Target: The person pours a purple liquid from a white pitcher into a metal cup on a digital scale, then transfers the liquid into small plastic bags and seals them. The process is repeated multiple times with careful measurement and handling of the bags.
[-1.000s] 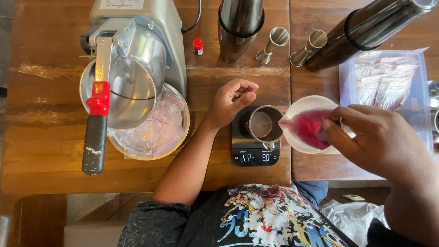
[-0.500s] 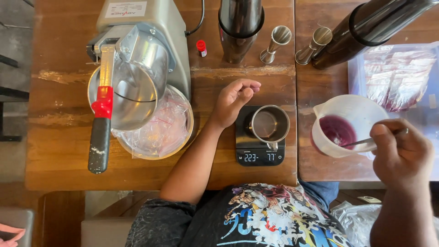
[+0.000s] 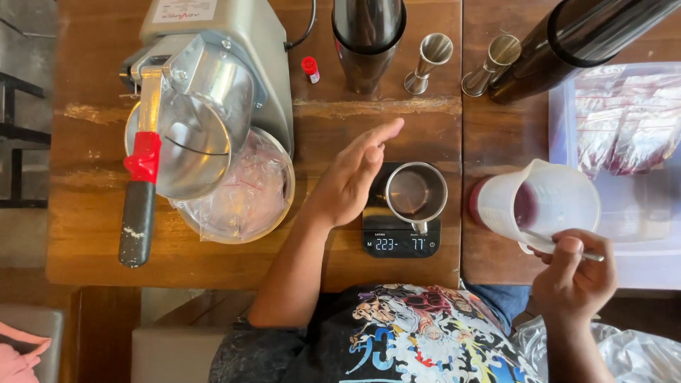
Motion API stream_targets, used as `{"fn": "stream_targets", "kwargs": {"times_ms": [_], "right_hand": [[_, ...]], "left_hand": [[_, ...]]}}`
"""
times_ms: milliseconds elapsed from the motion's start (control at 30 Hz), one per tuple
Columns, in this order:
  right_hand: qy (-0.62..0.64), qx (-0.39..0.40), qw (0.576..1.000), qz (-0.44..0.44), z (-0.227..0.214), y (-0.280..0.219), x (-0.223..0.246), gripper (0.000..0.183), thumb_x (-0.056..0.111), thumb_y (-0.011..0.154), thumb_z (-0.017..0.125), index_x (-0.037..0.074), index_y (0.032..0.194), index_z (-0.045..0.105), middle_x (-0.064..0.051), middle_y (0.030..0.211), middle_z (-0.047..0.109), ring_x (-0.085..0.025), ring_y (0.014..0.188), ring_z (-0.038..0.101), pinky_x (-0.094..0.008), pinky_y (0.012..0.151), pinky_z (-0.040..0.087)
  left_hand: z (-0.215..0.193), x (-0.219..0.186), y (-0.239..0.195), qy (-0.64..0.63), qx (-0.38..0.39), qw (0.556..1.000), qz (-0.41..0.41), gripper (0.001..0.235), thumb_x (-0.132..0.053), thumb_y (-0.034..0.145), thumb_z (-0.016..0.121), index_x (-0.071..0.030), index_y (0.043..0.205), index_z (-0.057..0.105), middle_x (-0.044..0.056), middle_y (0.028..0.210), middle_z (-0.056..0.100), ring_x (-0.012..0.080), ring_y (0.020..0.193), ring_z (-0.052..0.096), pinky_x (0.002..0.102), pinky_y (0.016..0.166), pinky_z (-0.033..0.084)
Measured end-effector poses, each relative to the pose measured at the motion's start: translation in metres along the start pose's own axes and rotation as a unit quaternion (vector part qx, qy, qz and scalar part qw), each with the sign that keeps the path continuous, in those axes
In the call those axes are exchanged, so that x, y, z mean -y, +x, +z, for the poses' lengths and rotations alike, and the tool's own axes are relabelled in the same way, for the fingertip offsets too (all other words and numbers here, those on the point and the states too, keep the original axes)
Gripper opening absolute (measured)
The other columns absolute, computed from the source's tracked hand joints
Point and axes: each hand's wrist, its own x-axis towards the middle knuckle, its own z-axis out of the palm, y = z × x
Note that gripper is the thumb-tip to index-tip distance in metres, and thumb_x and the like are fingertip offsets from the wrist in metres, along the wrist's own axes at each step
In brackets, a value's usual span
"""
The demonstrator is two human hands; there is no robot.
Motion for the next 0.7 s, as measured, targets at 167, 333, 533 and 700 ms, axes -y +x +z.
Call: {"fn": "stream_targets", "kwargs": {"times_ms": [167,333,533,700], "right_hand": [[-0.015,0.091,0.993,0.071,-0.028,0.011,0.023,0.029,0.020,0.132,0.072,-0.008,0.131,0.070,-0.019,0.113,0.075,-0.027,0.092,0.075,-0.031,0.076,0.058],[-0.005,0.239,0.964,0.117,-0.049,0.044,0.061,0.048,0.017,0.111,0.072,-0.015,0.147,0.067,-0.032,0.122,0.076,-0.036,0.108,0.080,-0.038,0.088,0.062],[-0.065,0.347,0.935,0.020,-0.068,0.081,0.026,0.099,0.027,0.082,0.074,-0.007,0.173,0.056,-0.033,0.126,0.079,-0.040,0.128,0.076,-0.052,0.123,0.056],[-0.160,0.375,0.911,0.064,-0.079,0.102,0.026,0.102,0.019,0.080,0.076,0.000,0.178,0.054,-0.036,0.152,0.070,-0.051,0.136,0.070,-0.069,0.122,0.051]], "left_hand": [[0.006,-0.026,-0.044,0.152,-0.107,0.980,0.072,0.042,-0.031,0.122,0.048,-0.003,0.152,0.058,0.018,0.150,0.069,0.0329,0.131,0.070,0.045,0.112,0.060],[-0.008,-0.038,-0.097,0.392,-0.286,0.864,0.134,0.009,-0.009,0.112,0.074,-0.002,0.117,0.079,0.011,0.106,0.082,0.0296,0.089,0.078,0.044,0.084,0.062],[-0.041,-0.007,-0.117,0.584,-0.329,0.737,-0.081,0.039,-0.036,0.111,0.077,-0.011,0.141,0.075,0.003,0.117,0.079,0.0354,0.104,0.062,0.050,0.083,0.049],[-0.040,0.012,-0.099,0.629,-0.345,0.689,-0.103,0.036,-0.047,0.097,0.092,-0.017,0.115,0.082,0.007,0.103,0.071,0.0390,0.111,0.065,0.054,0.092,0.048]]}}
